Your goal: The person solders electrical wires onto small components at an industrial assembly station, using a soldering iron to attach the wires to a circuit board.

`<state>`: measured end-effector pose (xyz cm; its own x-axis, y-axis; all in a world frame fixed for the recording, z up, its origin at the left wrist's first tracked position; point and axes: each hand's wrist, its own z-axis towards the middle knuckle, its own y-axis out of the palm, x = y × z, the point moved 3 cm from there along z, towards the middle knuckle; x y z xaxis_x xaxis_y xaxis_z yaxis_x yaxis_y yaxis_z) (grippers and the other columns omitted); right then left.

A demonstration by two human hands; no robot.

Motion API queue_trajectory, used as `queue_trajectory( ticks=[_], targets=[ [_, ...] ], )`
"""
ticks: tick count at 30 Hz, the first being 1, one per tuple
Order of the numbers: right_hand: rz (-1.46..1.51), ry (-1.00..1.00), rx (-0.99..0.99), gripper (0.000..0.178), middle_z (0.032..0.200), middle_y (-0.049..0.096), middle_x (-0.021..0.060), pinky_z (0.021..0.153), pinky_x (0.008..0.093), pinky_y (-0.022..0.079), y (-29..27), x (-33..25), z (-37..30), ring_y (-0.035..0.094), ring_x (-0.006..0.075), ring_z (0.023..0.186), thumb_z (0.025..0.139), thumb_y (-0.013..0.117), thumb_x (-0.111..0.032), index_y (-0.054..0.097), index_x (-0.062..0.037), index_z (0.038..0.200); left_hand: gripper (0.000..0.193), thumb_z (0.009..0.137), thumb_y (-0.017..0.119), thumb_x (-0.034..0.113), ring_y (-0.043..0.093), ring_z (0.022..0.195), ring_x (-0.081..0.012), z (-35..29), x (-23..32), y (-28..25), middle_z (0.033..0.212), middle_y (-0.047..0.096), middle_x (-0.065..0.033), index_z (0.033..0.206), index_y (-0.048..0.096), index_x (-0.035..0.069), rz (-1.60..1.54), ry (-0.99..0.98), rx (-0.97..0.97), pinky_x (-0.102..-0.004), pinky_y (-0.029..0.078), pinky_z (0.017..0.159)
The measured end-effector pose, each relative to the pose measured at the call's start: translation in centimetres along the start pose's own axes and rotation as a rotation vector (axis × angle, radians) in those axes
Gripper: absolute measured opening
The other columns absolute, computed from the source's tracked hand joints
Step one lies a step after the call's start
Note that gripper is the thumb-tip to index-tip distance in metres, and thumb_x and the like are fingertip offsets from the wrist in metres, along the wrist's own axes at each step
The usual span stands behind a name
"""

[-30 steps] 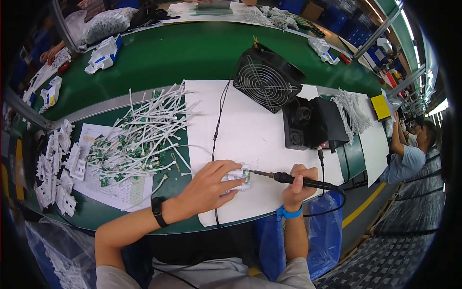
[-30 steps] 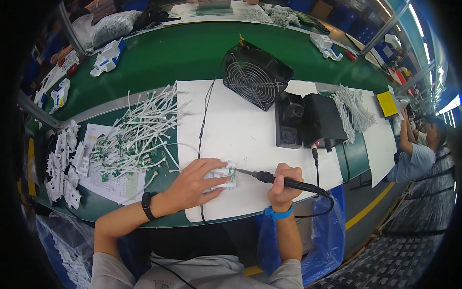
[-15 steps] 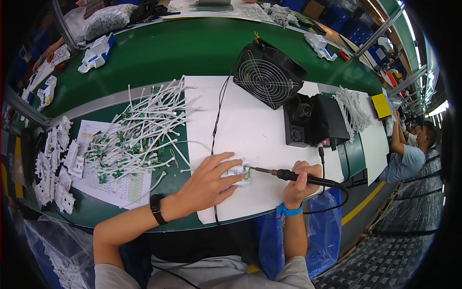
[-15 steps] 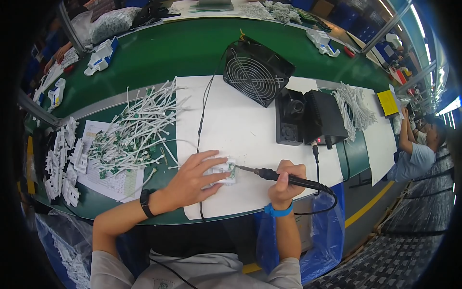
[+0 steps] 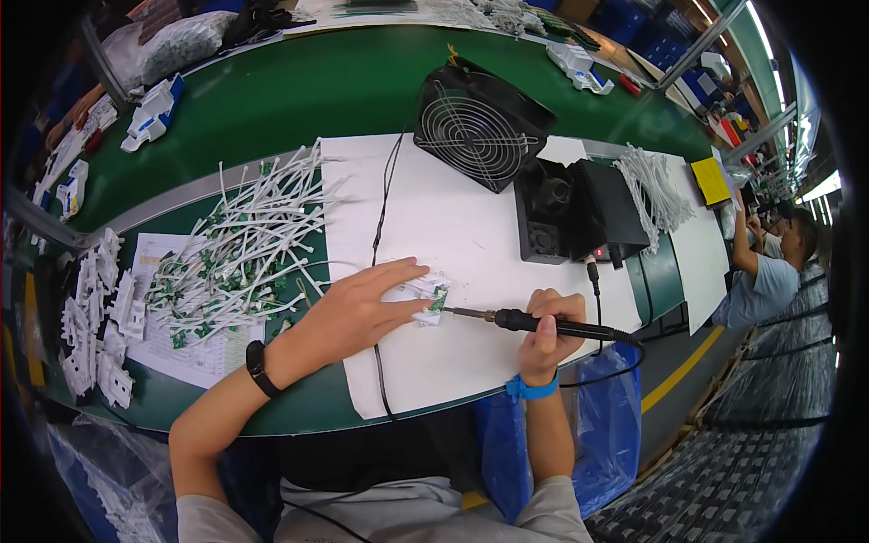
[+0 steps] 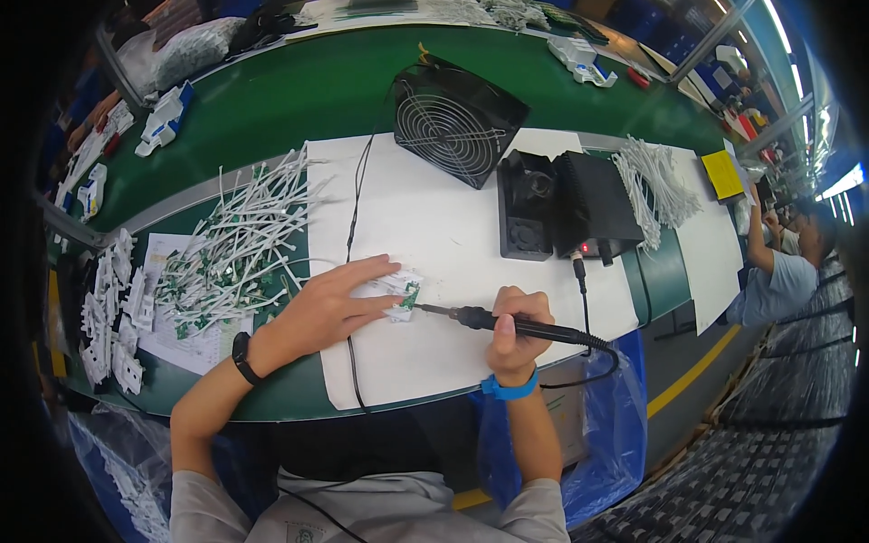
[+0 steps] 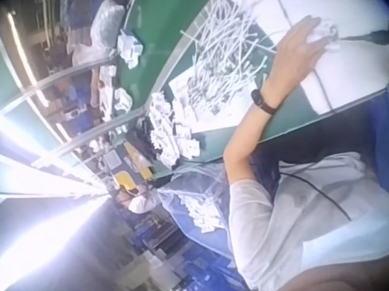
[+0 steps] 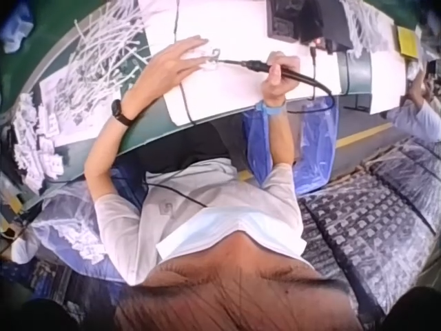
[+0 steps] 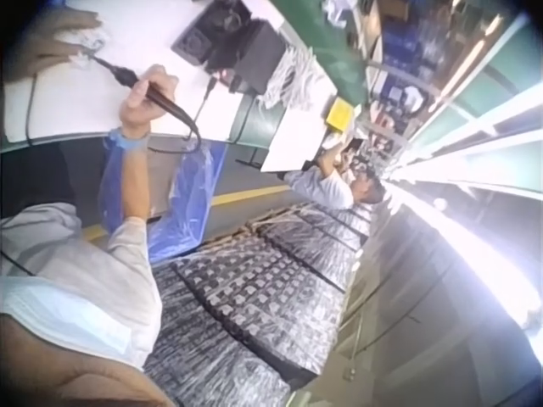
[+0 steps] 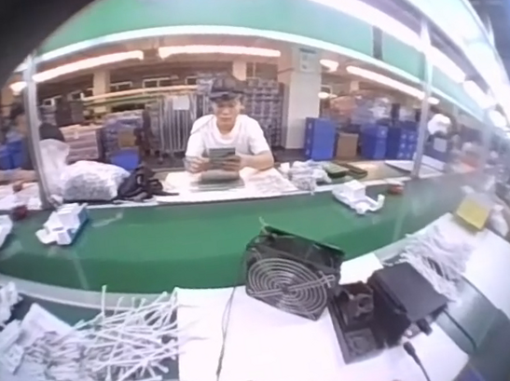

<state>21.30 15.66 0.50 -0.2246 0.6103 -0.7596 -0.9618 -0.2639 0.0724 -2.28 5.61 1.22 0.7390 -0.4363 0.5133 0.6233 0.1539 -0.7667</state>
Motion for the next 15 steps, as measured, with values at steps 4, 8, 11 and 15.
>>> queue_trajectory(
  ticks=[4,8,11,15],
  targets=[
    [0.041,-0.002,-0.061,0.022,0.065,0.045,0.0053,0.052,0.0269,0.030,-0.36,0.25,-0.14,0.037,0.0103,0.056,0.091,0.059,-0.018,0.046,-0.0019,0.087,0.038,0.079,0.077,0.008,0.056,0.131,-0.0319,0.25,-0.22,-0.01,0.142,0.059,-0.0117,0.117,0.076,0.014,-0.042,-0.002,-0.009,-0.0391,0.050,0.105],
    [0.061,-0.003,-0.074,0.017,0.065,0.050,0.0064,0.052,0.0260,0.030,-0.39,0.53,-0.30,0.041,0.0099,0.056,0.091,0.060,-0.013,0.048,-0.0005,0.089,0.033,0.083,0.076,0.010,0.056,0.131,-0.0307,0.40,-0.38,0.18,0.142,0.058,-0.0116,0.116,0.075,0.013,-0.060,-0.017,-0.028,-0.0382,0.050,0.104],
    [0.026,-0.003,-0.107,0.017,0.066,0.051,0.0065,0.052,0.0255,0.030,-0.63,0.38,-0.15,0.041,0.0097,0.056,0.091,0.059,-0.013,0.048,-0.0007,0.089,0.035,0.081,0.077,0.007,0.056,0.131,-0.0320,0.59,-0.26,0.22,0.141,0.059,-0.0126,0.115,0.076,0.013,-0.079,-0.024,-0.020,-0.0386,0.050,0.104],
    [-0.028,0.055,-0.093,0.022,0.067,0.045,0.0049,0.052,0.0273,0.031,-0.11,-0.01,0.01,0.035,0.0106,0.055,0.090,0.058,-0.019,0.044,-0.0032,0.085,0.031,0.082,0.076,0.008,0.056,0.130,-0.0332,0.52,-0.40,0.14,0.141,0.059,-0.0132,0.113,0.076,0.012,-0.074,-0.019,-0.007,-0.0400,0.051,0.103]
  ],
)
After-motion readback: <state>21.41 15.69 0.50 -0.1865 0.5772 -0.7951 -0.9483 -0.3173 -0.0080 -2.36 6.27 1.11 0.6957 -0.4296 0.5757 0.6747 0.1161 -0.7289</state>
